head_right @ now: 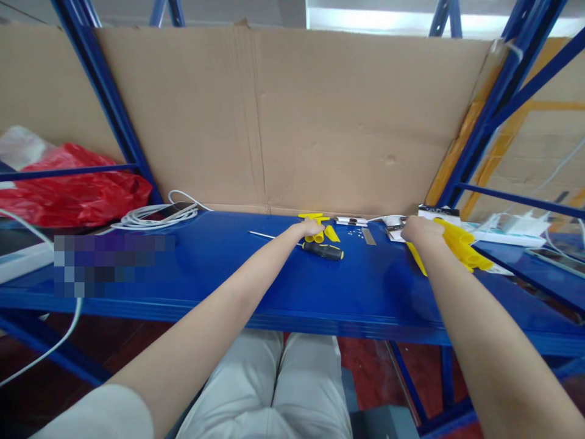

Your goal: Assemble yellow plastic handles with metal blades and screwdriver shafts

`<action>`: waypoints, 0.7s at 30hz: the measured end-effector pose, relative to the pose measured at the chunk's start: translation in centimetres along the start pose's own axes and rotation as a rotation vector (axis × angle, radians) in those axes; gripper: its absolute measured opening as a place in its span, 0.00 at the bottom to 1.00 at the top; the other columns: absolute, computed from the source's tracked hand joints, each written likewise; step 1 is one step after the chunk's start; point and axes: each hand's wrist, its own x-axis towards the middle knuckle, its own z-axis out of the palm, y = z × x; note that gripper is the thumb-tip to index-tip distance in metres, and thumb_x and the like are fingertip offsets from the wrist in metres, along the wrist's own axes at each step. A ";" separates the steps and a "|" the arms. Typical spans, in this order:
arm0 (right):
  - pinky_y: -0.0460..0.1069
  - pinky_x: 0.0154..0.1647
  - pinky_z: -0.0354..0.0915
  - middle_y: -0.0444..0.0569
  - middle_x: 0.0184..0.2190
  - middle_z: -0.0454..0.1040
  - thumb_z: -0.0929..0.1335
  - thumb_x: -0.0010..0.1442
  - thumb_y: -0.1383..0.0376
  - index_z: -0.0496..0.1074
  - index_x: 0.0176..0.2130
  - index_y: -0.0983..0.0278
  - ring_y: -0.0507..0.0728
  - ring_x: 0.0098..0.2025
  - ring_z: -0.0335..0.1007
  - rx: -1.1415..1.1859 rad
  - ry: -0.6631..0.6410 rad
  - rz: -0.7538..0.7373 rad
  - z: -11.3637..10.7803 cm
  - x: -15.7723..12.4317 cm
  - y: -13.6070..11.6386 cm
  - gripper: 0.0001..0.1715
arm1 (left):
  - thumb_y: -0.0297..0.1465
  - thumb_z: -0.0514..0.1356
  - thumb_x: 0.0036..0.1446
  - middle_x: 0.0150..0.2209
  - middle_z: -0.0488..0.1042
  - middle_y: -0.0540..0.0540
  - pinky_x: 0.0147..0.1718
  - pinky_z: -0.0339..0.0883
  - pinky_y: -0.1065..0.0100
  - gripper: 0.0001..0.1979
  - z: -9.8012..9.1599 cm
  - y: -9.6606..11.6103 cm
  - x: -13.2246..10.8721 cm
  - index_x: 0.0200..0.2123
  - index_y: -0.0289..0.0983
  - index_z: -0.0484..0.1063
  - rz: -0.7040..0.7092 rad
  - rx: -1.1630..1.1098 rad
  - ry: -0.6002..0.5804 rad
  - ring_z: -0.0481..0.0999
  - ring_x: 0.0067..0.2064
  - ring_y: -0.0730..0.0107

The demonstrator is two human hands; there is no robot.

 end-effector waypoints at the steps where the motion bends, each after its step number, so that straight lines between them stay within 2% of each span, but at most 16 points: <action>1: 0.58 0.52 0.66 0.73 0.53 0.72 0.64 0.60 0.71 0.73 0.54 0.76 0.70 0.58 0.69 -0.033 -0.040 0.019 0.4 0.1 0.7 0.24 | 0.43 0.59 0.56 0.58 0.73 0.33 0.62 0.52 0.51 0.27 0.0 0.1 -0.1 0.53 0.34 0.76 -0.012 -0.026 0.019 0.64 0.64 0.41; 5: 0.55 0.45 0.68 0.71 0.46 0.75 0.67 0.59 0.68 0.76 0.47 0.74 0.68 0.51 0.74 -0.084 -0.160 -0.013 2.6 0.7 2.1 0.17 | 0.42 0.62 0.54 0.63 0.66 0.30 0.63 0.49 0.48 0.27 0.2 0.4 -0.7 0.54 0.32 0.75 -0.069 -0.116 0.113 0.61 0.66 0.39; 8: 0.52 0.39 0.66 0.69 0.42 0.76 0.68 0.57 0.70 0.77 0.39 0.73 0.66 0.47 0.75 -0.048 -0.111 -0.065 3.9 1.2 2.5 0.10 | 0.42 0.62 0.55 0.68 0.56 0.29 0.65 0.44 0.44 0.31 -0.1 0.3 -1.6 0.58 0.32 0.71 -0.073 -0.159 0.142 0.57 0.68 0.37; 10: 0.51 0.36 0.65 0.66 0.35 0.76 0.69 0.57 0.70 0.75 0.30 0.70 0.65 0.41 0.76 0.039 -0.069 -0.080 4.0 1.4 2.9 0.05 | 0.44 0.60 0.57 0.70 0.51 0.32 0.66 0.40 0.43 0.32 -0.7 0.2 -2.3 0.62 0.35 0.67 -0.043 -0.167 0.139 0.52 0.70 0.39; 12: 0.51 0.32 0.63 0.60 0.26 0.74 0.69 0.57 0.70 0.71 0.21 0.67 0.61 0.32 0.73 0.217 -0.091 -0.069 3.7 1.3 3.5 0.13 | 0.44 0.59 0.59 0.71 0.48 0.34 0.66 0.39 0.43 0.33 -1.6 0.1 -3.0 0.65 0.38 0.63 0.014 -0.159 0.133 0.48 0.71 0.41; 14: 0.51 0.29 0.62 0.56 0.21 0.71 0.69 0.57 0.71 0.67 0.18 0.65 0.57 0.25 0.68 0.493 -0.151 0.007 3.0 1.0 4.1 0.17 | 0.43 0.59 0.59 0.71 0.46 0.32 0.66 0.41 0.46 0.35 -2.7 -0.1 -3.7 0.66 0.35 0.60 0.063 -0.152 0.131 0.46 0.72 0.42; 17: 0.51 0.27 0.60 0.54 0.20 0.69 0.68 0.58 0.71 0.67 0.21 0.64 0.54 0.21 0.64 0.919 -0.206 0.187 2.0 0.3 4.5 0.15 | 0.40 0.59 0.60 0.71 0.48 0.30 0.67 0.45 0.55 0.35 -4.3 -0.4 -4.8 0.66 0.31 0.59 0.141 -0.187 0.165 0.47 0.72 0.49; 19: 0.50 0.25 0.59 0.52 0.20 0.69 0.67 0.59 0.71 0.67 0.24 0.64 0.53 0.20 0.62 1.115 -0.227 0.284 1.5 -0.1 4.5 0.13 | 0.37 0.60 0.59 0.69 0.53 0.31 0.66 0.47 0.60 0.33 -5.3 -0.8 -5.6 0.65 0.30 0.61 0.186 -0.260 0.217 0.50 0.71 0.53; 20: 0.49 0.25 0.59 0.52 0.20 0.68 0.65 0.60 0.72 0.67 0.24 0.64 0.52 0.20 0.61 1.174 -0.237 0.296 1.2 -0.3 4.3 0.13 | 0.36 0.60 0.59 0.68 0.56 0.31 0.66 0.47 0.62 0.32 -5.6 -1.1 -5.9 0.64 0.30 0.62 0.200 -0.307 0.247 0.51 0.71 0.54; 21: 0.49 0.25 0.59 0.51 0.20 0.67 0.64 0.61 0.74 0.66 0.24 0.64 0.52 0.20 0.61 1.191 -0.178 0.254 0.9 -0.4 4.2 0.14 | 0.35 0.61 0.59 0.68 0.58 0.31 0.66 0.47 0.63 0.31 -5.8 -1.5 -6.3 0.63 0.29 0.63 0.207 -0.356 0.273 0.53 0.71 0.55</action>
